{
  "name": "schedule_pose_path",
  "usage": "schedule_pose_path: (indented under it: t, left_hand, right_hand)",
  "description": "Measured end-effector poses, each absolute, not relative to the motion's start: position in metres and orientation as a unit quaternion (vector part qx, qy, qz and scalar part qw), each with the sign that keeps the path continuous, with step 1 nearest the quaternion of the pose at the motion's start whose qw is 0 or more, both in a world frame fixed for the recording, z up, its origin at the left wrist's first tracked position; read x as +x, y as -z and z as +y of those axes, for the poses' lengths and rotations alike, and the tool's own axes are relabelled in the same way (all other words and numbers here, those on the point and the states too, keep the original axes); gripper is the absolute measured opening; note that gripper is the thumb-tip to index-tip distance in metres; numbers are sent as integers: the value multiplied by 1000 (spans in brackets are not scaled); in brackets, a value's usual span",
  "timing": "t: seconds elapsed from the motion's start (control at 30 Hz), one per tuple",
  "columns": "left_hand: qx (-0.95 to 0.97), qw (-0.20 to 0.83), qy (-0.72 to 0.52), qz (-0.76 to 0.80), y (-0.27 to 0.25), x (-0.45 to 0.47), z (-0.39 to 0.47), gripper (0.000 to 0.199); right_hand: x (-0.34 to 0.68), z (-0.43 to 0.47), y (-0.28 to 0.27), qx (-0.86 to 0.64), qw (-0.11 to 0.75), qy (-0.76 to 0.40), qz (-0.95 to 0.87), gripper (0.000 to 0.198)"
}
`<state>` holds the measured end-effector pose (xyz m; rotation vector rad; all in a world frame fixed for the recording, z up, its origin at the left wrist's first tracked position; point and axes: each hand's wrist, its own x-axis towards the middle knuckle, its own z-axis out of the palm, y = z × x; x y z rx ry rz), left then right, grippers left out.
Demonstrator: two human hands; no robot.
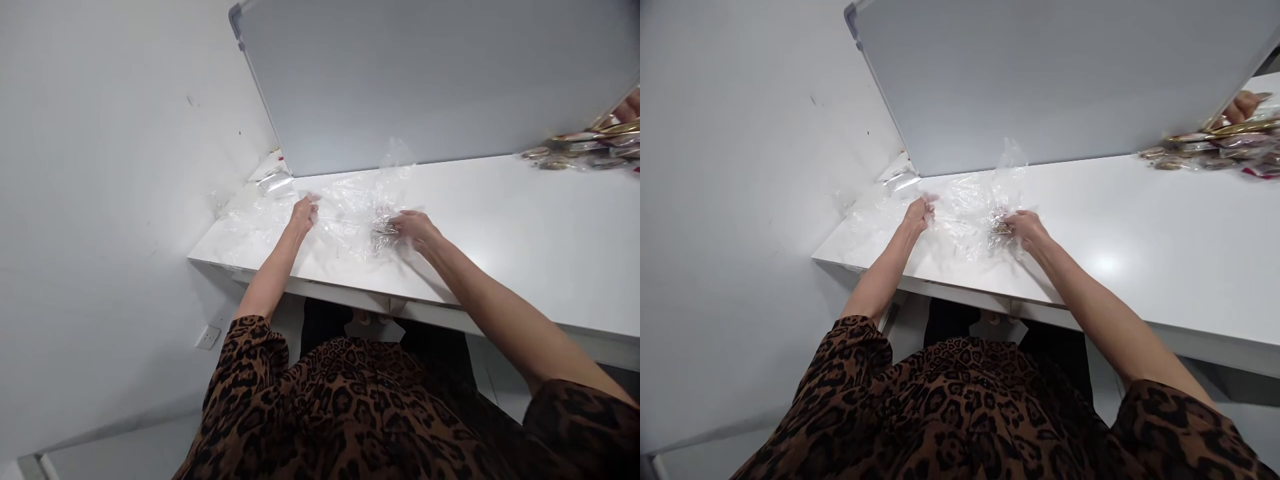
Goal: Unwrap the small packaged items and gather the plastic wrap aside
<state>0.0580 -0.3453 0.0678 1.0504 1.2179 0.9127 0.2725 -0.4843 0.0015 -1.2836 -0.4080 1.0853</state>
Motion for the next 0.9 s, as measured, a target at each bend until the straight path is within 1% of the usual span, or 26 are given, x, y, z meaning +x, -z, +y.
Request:
schedule_pose_path:
  t: [0.07, 0.1, 0.17, 0.2, 0.23, 0.27, 0.3, 0.33, 0.37, 0.43, 0.5, 0.57, 0.63, 0.7, 0.77, 0.83, 0.9]
  left_hand:
    - [444, 574, -388, 568, -45, 46, -342, 13]
    - [440, 569, -386, 577, -36, 42, -342, 15]
    - [435, 559, -393, 586, -23, 37, -344, 37]
    - [449, 531, -410, 590, -20, 35, -348, 48]
    - [481, 481, -436, 589, -18, 36, -352, 58]
    - [531, 411, -464, 578, -18, 37, -359, 64]
    - [596, 329, -483, 551, -17, 40, -366, 64]
    - [672, 251, -482, 503, -18, 45, -375, 60]
    - [751, 192, -453, 441, -17, 51, -384, 54]
    - [878, 144, -328, 317, -16, 65, -401, 45]
    - [941, 132, -169, 262, -12, 78, -412, 48]
    - [947, 130, -37, 292, -7, 84, -413, 61]
    - [928, 140, 33, 344, -3, 80, -406, 76]
    - [912, 153, 49, 377, 0, 70, -397, 85]
    - [905, 156, 36, 394, 2, 57, -389, 83]
    - [902, 153, 3, 403, 3, 47, -385, 69]
    - [901, 147, -46, 406, 4, 42, -384, 48]
  right_hand:
    - [287, -493, -2, -616, 627, -443, -175, 46]
    - [293, -497, -3, -641, 612, -427, -178, 49]
    - [303, -505, -4, -698, 571, -373, -221, 55]
    - [307, -508, -4, -732, 541, -320, -262, 57]
    - [309, -510, -4, -761, 509, -251, -315, 57]
    - [310, -511, -3, -777, 478, -171, -373, 56]
    - [310, -511, -1, -776, 444, -91, -439, 53]
    - [308, -509, 1, -758, 412, -25, -505, 50]
    - [305, -506, 5, -728, 386, 14, -566, 47]
    - [297, -497, 14, -664, 324, 27, -674, 42]
    - [291, -487, 24, -633, 245, 12, -734, 40]
    - [293, -480, 32, -639, 186, 5, -747, 42]
    - [304, -478, 37, -657, 166, 3, -735, 44]
    - [326, -480, 38, -672, 172, -8, -720, 45]
    - [353, -484, 37, -693, 179, -25, -697, 43]
    - [378, -491, 35, -726, 176, -45, -663, 39]
    - [391, -497, 33, -761, 183, -46, -621, 36]
